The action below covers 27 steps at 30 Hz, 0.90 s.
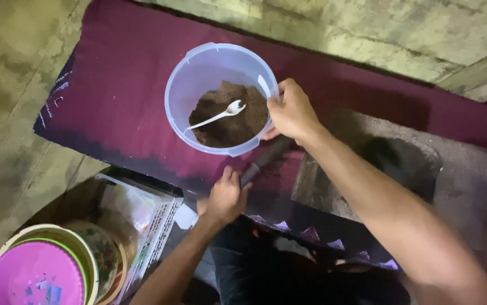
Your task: Transferring dark powder from bowls and containers into a stone mortar using a spoon and a pestle.
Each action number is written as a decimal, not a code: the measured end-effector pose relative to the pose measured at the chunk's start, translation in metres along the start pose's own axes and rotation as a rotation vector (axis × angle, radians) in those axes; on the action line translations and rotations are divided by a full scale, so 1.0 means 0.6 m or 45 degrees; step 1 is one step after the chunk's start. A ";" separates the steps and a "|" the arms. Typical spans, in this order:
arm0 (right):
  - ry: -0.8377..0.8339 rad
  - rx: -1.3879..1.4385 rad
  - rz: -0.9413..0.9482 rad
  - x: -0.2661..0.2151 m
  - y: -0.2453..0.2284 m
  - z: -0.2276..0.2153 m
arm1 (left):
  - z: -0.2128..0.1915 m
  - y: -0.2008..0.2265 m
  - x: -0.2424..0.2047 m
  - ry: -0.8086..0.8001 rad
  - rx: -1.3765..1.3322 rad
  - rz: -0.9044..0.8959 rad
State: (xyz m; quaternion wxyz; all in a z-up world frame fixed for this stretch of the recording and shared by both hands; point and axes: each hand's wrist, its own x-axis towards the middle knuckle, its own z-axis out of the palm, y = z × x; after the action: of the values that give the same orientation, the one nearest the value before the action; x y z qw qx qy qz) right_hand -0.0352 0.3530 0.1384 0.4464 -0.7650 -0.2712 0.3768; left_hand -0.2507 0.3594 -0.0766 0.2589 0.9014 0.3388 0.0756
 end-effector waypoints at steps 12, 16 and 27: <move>0.028 -0.025 0.191 -0.060 -0.087 -0.054 | 0.061 0.110 -0.079 0.120 -0.632 -0.168; 0.040 -0.063 0.211 -0.081 -0.086 -0.077 | 0.074 0.138 -0.081 0.116 -0.646 -0.248; 0.020 -0.170 0.291 -0.096 -0.056 -0.095 | 0.090 0.152 -0.092 0.353 -0.050 -0.066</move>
State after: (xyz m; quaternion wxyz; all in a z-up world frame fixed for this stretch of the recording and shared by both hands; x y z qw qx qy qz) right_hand -0.0241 0.2978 0.2057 0.3507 -0.8218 -0.2035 0.4004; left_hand -0.2239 0.2428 -0.0736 0.2291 0.8679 0.3931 0.1994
